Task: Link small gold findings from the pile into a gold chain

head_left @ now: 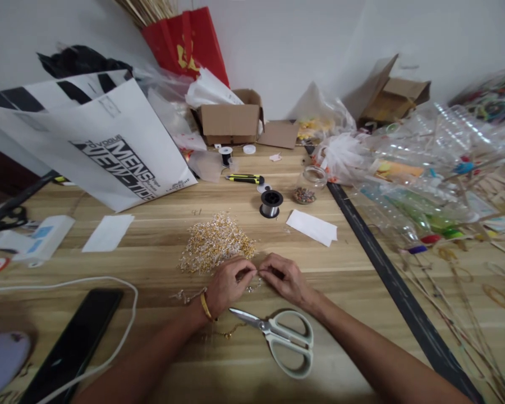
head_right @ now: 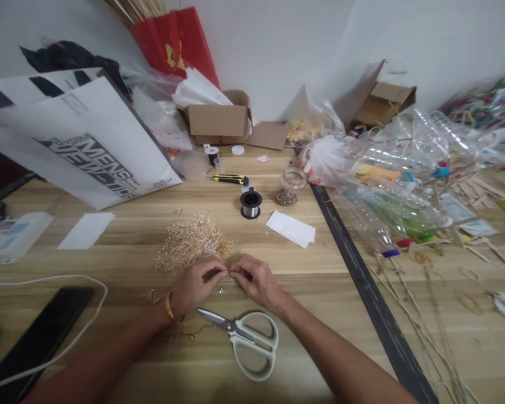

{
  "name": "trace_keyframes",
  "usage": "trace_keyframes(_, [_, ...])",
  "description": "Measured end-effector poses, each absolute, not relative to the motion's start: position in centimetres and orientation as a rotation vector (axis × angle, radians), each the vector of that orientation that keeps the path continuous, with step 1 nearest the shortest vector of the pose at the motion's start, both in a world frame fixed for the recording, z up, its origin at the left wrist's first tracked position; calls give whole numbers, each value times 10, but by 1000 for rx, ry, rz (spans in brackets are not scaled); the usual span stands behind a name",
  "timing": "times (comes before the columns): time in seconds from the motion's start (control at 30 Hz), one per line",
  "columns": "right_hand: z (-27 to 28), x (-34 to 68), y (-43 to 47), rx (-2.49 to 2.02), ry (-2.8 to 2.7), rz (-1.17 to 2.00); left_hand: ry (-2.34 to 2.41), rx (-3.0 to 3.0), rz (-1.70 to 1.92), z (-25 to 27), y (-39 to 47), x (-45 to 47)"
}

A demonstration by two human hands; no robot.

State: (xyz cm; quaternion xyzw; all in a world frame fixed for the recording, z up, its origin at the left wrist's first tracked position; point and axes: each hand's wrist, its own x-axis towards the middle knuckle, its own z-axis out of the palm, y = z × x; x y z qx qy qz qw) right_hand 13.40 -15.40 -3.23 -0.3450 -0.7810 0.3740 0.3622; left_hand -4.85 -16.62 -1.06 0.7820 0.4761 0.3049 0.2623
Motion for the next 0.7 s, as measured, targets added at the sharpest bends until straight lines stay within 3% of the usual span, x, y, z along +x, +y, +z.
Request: trace_keyframes(0.7, [-30,134,-155,-931,-1968,993,1311,2117,869,-10,-165,-51])
